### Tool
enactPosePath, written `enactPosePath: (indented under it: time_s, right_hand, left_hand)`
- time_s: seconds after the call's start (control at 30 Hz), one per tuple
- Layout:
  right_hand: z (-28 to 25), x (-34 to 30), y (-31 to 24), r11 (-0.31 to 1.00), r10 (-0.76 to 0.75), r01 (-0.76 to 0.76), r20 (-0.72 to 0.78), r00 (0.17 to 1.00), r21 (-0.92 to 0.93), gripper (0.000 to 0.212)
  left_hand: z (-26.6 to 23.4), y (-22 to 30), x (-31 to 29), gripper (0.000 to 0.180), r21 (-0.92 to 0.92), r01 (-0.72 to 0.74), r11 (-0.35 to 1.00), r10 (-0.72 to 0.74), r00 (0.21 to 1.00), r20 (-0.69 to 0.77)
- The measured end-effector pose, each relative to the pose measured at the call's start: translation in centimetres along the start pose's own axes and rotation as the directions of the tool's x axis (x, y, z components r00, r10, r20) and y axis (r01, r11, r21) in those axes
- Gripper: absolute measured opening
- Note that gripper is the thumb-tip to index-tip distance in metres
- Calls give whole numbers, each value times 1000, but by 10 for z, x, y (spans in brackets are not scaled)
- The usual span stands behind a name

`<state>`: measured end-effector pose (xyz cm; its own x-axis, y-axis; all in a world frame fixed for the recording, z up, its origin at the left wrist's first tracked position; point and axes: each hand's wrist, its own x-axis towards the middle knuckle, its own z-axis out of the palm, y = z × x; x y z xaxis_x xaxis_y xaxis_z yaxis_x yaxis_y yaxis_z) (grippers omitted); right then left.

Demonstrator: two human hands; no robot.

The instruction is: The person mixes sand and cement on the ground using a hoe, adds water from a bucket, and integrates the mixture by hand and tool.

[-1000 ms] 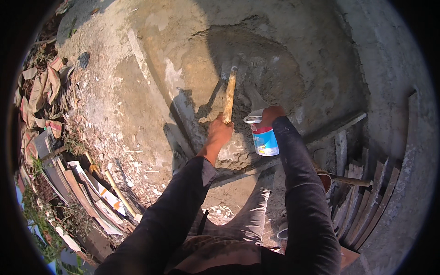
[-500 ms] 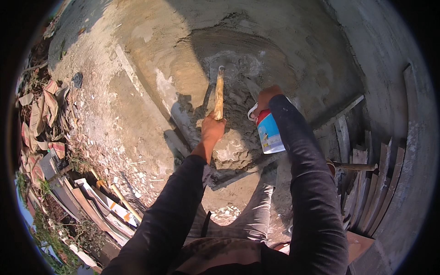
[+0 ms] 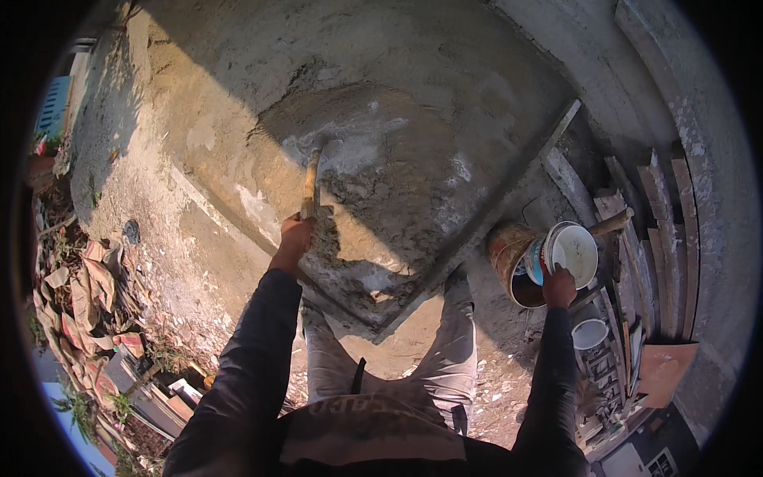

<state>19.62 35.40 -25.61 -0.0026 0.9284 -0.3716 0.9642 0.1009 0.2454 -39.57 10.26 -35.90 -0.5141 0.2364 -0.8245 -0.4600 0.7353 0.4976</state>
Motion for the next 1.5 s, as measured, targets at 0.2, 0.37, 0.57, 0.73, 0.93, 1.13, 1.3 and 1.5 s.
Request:
enactPosePath:
  time_s: [0.2, 0.37, 0.57, 0.73, 0.93, 1.13, 1.3, 1.5]
  right_hand:
    - [126, -4, 105, 927, 311, -289, -58, 949, 239, 43]
    - [199, 1, 50, 834, 495, -490, 49, 868, 255, 54]
    - [226, -77, -192, 753, -103, 18, 90, 991, 657, 60]
    - [228, -149, -482, 605, -514, -53, 440, 737, 795, 86]
    - [268, -192, -649, 281, -377, -488, 563, 735, 826, 27]
    - [168, -257, -688, 45, -485, -221, 215, 848, 974, 19]
    - [121, -207, -841, -51, -529, 83, -98, 843, 995, 22]
    - [274, -130, -891, 203, -564, -215, 294, 771, 955, 20]
  left_hand:
    - [31, 7, -22, 9, 28, 49, 998, -48, 998, -45]
    - [-13, -37, -31, 11, 53, 90, 994, -87, 994, -68]
    - [-11, -128, -67, 28, 128, 63, 990, -70, 996, 51]
    - [-70, -256, -73, 29, 38, 125, 991, -126, 992, 28]
    - [-121, -336, -36, 30, -81, 139, 987, -142, 989, -36]
    - [-149, -353, 1, 33, -4, -14, 1000, 14, 994, -111]
    - [-164, -278, 179, 35, 175, -354, 919, 383, 906, -179]
    - [-143, -306, 209, 32, -64, -228, 972, 203, 941, -271]
